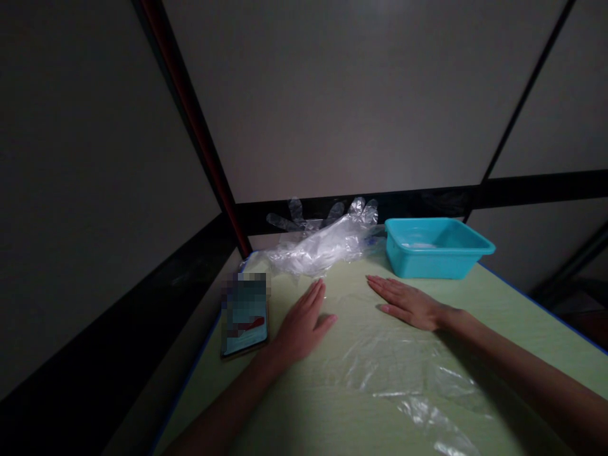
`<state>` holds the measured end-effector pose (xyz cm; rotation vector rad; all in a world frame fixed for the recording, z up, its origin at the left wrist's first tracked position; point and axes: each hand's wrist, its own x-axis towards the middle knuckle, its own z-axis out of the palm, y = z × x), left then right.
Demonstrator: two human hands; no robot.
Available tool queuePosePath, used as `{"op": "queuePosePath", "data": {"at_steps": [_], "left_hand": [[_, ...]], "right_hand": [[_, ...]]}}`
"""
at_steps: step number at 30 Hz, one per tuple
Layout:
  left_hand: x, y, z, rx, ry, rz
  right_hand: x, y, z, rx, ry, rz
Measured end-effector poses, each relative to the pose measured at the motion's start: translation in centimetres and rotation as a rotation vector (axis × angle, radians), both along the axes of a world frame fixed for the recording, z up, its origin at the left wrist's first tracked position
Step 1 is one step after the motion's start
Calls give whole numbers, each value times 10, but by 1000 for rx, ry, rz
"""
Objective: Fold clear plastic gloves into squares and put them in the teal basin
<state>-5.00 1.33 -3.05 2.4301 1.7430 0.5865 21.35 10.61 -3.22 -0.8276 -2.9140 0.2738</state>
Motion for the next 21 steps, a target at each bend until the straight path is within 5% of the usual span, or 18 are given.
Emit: {"op": "queuePosePath", "data": {"at_steps": [5, 21], "left_hand": [[0, -4, 3, 27, -165, 14], [1, -1, 0, 39, -202, 80]], "right_hand": [[0, 1, -1, -1, -2, -6], [1, 2, -3, 28, -13, -9]]}}
